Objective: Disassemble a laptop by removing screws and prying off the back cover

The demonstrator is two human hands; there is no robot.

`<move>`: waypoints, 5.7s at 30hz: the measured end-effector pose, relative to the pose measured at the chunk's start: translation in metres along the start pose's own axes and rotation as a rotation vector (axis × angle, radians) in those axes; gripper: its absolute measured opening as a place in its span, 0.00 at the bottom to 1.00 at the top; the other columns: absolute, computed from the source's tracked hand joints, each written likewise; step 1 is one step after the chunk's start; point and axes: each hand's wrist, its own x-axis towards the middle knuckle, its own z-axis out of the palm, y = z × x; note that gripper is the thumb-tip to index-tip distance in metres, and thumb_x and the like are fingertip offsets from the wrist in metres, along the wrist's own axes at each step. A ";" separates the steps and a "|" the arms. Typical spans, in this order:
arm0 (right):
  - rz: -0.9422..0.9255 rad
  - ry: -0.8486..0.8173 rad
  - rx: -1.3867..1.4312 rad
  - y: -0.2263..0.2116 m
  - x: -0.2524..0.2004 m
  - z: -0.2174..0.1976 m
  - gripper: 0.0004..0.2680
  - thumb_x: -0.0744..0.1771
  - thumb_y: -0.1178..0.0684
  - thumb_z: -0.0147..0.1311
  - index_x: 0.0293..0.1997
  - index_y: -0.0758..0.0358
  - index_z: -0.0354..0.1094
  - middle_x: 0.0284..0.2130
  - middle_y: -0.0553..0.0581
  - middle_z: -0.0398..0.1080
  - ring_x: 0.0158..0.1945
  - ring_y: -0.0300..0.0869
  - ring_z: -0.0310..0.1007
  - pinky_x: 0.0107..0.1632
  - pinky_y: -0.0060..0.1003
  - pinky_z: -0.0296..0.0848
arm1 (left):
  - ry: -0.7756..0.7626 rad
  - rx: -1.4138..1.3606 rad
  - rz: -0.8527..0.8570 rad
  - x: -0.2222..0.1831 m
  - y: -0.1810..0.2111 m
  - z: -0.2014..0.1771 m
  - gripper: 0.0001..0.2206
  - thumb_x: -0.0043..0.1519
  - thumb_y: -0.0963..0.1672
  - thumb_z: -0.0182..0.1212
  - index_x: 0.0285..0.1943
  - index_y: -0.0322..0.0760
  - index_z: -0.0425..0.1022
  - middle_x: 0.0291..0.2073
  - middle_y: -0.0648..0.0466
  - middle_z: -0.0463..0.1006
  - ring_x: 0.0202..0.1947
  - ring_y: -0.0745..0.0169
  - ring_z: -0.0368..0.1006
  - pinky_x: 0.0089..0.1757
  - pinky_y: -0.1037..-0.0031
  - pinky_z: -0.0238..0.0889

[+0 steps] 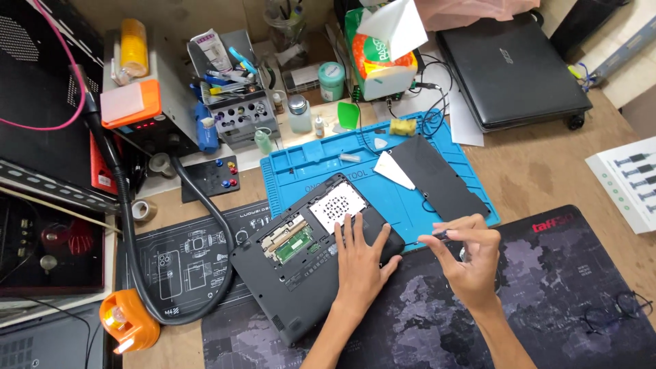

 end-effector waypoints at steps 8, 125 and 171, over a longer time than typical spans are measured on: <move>0.063 -0.007 -0.001 -0.009 0.002 0.000 0.13 0.66 0.65 0.57 0.50 0.59 0.55 0.39 0.64 0.71 0.47 0.48 0.79 0.54 0.41 0.82 | -0.033 0.017 -0.005 0.001 0.000 -0.002 0.31 0.58 0.55 0.69 0.70 0.49 0.68 0.70 0.26 0.55 0.73 0.21 0.43 0.66 0.33 0.32; 0.823 -0.377 -0.148 -0.012 -0.007 0.063 0.17 0.72 0.39 0.40 0.26 0.57 0.57 0.35 0.50 0.66 0.50 0.38 0.66 0.49 0.40 0.65 | 0.341 -0.894 -0.993 -0.050 -0.077 -0.142 0.08 0.59 0.48 0.63 0.42 0.49 0.84 0.74 0.40 0.64 0.82 0.59 0.41 0.68 0.57 0.39; 0.576 -0.099 0.329 -0.040 0.062 0.092 0.15 0.70 0.61 0.46 0.65 0.68 0.54 0.38 0.73 0.75 0.47 0.49 0.79 0.57 0.47 0.77 | 0.415 -0.986 -0.595 0.006 -0.159 -0.101 0.13 0.70 0.40 0.53 0.61 0.38 0.78 0.59 0.43 0.79 0.65 0.50 0.70 0.61 0.60 0.62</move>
